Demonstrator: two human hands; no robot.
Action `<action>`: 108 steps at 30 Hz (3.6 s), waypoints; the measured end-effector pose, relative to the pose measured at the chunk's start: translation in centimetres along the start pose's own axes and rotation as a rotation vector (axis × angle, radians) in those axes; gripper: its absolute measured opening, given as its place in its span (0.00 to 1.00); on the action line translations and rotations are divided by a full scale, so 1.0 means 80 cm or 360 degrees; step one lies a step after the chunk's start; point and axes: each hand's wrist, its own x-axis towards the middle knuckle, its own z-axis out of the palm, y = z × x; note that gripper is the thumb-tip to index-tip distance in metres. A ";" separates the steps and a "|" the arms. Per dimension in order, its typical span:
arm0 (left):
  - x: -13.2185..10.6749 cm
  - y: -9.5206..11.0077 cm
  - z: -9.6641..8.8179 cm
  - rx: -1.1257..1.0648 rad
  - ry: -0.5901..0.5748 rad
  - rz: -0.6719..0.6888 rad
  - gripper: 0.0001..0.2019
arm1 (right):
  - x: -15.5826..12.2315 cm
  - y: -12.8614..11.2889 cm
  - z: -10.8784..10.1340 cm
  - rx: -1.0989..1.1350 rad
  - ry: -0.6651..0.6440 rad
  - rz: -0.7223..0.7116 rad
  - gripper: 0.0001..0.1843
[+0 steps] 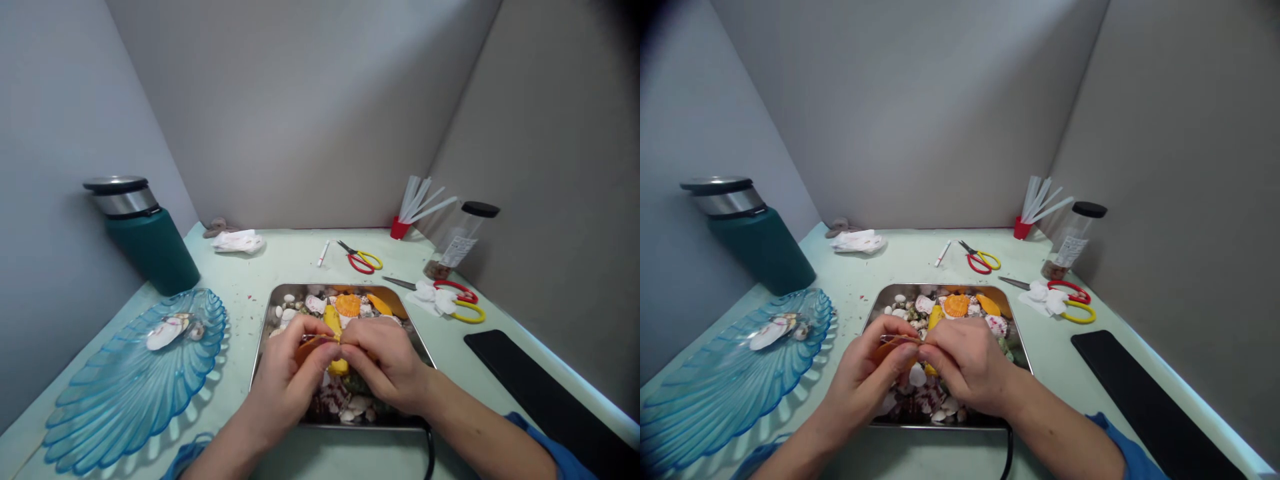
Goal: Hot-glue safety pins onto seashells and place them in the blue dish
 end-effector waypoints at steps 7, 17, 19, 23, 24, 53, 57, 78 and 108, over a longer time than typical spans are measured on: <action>0.007 0.005 0.000 -0.0295 -0.0109 -0.0204 0.09 | -0.002 0.002 0.001 -0.0002 0.0076 0.0105 0.13; 0.009 0.003 0.002 -0.0387 -0.0187 -0.0209 0.08 | -0.001 -0.001 0.000 0.0028 0.0064 0.0143 0.13; 0.009 0.003 0.001 -0.0376 -0.0195 -0.0212 0.07 | -0.001 -0.001 0.000 0.0031 0.0059 0.0132 0.13; 0.008 0.002 0.001 -0.0326 -0.0206 -0.0180 0.07 | 0.000 0.000 0.001 0.0047 0.0061 0.0117 0.13; 0.008 0.001 0.001 -0.0300 -0.0199 -0.0166 0.07 | 0.000 0.000 0.001 0.0043 0.0068 0.0120 0.12; 0.003 0.007 0.007 -0.0159 -0.0317 -0.0197 0.10 | 0.002 -0.003 0.003 -0.0024 0.0364 0.0113 0.10; 0.003 0.005 0.007 0.0012 -0.0282 -0.0141 0.10 | 0.003 -0.004 0.003 -0.0055 0.0344 0.0079 0.10; 0.003 0.005 0.010 0.0229 -0.0239 -0.0093 0.06 | 0.002 -0.006 0.008 0.0048 0.0370 0.0059 0.11; 0.010 -0.002 0.007 -0.0308 -0.0066 -0.0148 0.09 | 0.000 -0.005 0.007 0.0037 0.0335 0.0118 0.05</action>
